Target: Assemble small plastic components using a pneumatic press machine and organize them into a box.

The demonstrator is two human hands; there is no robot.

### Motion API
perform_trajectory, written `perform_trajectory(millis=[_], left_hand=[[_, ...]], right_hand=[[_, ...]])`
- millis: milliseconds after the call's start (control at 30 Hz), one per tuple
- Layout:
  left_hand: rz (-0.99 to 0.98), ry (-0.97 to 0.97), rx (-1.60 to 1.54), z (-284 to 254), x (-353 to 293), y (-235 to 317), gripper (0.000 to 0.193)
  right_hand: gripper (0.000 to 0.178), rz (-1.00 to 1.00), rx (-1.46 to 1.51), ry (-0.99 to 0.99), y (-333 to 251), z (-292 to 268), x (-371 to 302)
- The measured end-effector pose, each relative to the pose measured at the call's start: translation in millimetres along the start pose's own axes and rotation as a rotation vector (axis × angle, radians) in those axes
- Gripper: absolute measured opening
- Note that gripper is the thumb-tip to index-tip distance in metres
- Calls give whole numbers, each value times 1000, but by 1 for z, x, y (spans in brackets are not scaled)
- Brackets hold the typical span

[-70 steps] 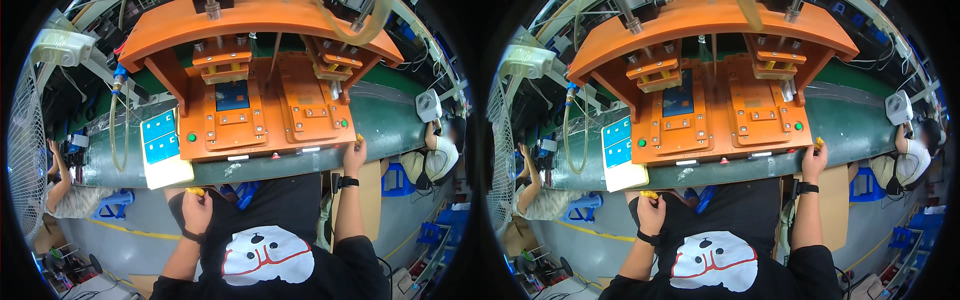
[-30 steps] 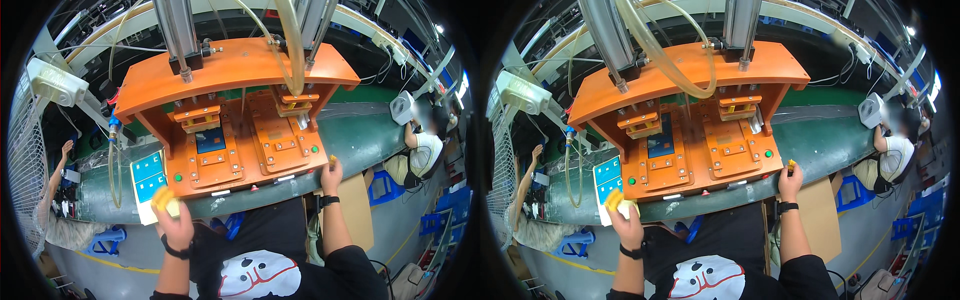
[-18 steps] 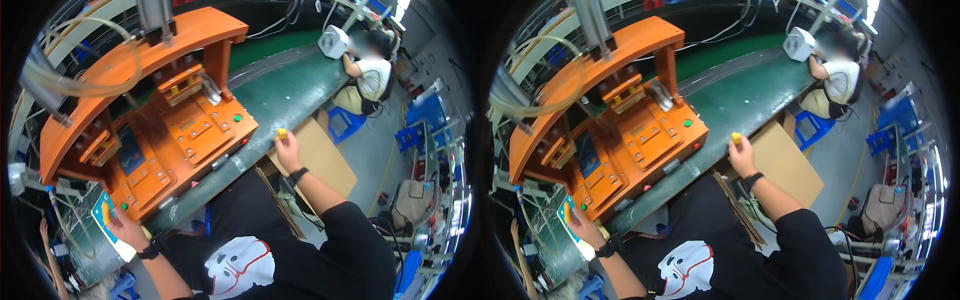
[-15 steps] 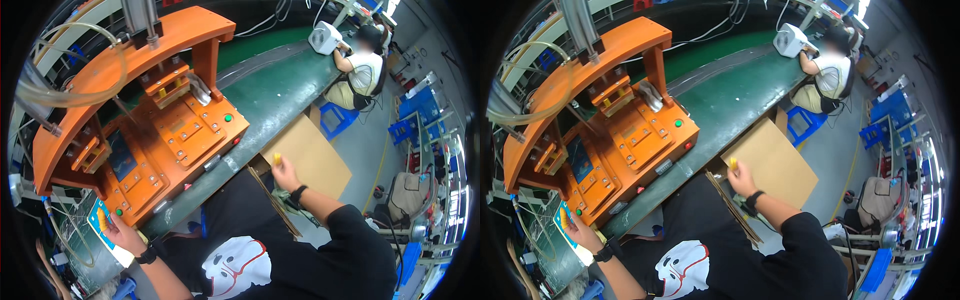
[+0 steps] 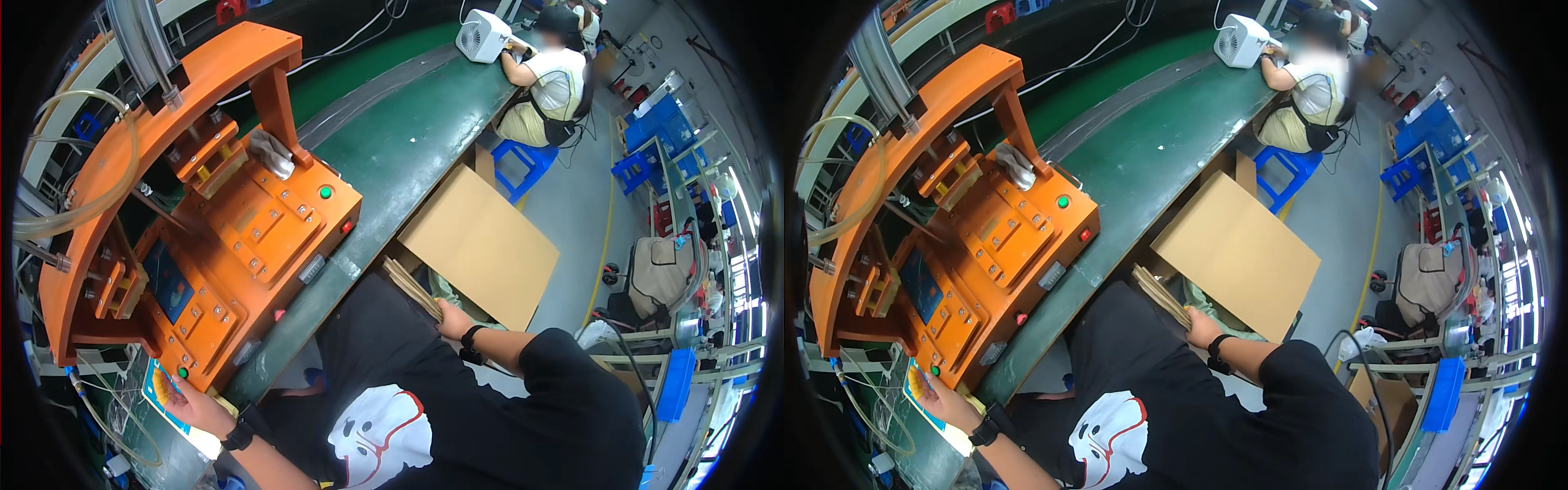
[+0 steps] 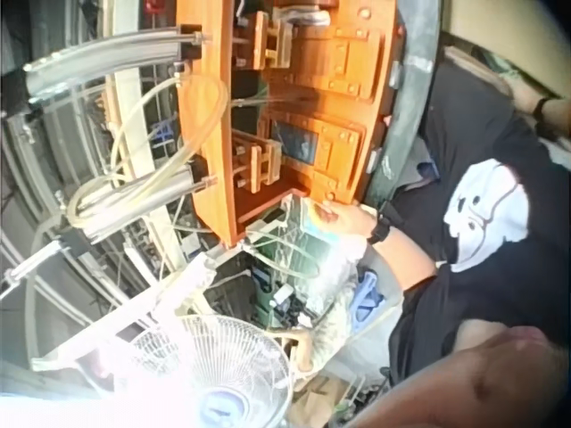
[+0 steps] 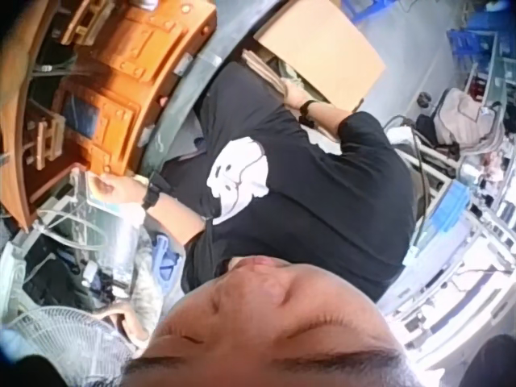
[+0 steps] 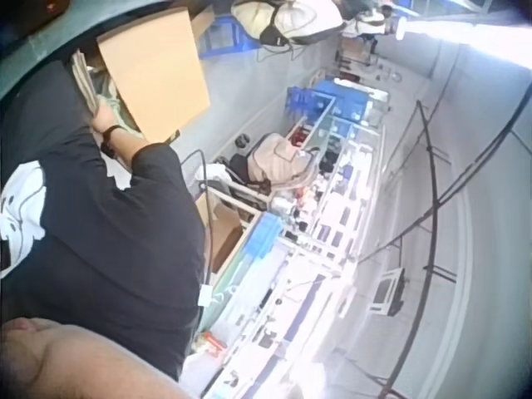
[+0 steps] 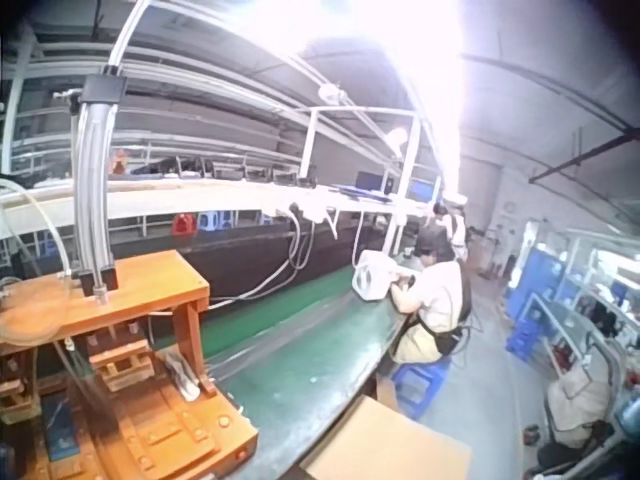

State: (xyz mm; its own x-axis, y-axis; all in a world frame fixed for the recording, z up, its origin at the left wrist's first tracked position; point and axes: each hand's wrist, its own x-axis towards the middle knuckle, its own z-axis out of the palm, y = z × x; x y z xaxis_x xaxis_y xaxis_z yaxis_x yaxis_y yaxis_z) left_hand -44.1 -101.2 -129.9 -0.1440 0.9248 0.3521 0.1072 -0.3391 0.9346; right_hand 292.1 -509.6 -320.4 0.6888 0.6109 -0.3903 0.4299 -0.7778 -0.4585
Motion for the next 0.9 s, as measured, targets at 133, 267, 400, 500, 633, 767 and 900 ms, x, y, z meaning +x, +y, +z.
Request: perform_trajectory(millis=[133, 267, 400, 500, 633, 767, 900], left_hand=[[3, 26, 13, 1, 0, 3, 31], [10, 37, 34, 5, 0, 4, 32], [1, 37, 59, 0, 2, 1, 32], [-2, 58, 57, 4, -1, 5, 31], [-13, 56, 34, 5, 0, 2, 32], [-27, 39, 8, -1, 1, -5, 32], [-41, 53, -45, 1, 2, -8, 31]], right_hand=[[55, 119, 12, -47, 0, -19, 11], [53, 82, 33, 37, 31, -35, 21], [50, 189, 49, -62, 35, -45, 26], [57, 183, 12, -49, 29, -38, 21], [72, 168, 81, -10, 18, -39, 20], [76, 33, 219, 17, -5, -61, 26], [60, -76, 440, 389, -33, -108, 52]])
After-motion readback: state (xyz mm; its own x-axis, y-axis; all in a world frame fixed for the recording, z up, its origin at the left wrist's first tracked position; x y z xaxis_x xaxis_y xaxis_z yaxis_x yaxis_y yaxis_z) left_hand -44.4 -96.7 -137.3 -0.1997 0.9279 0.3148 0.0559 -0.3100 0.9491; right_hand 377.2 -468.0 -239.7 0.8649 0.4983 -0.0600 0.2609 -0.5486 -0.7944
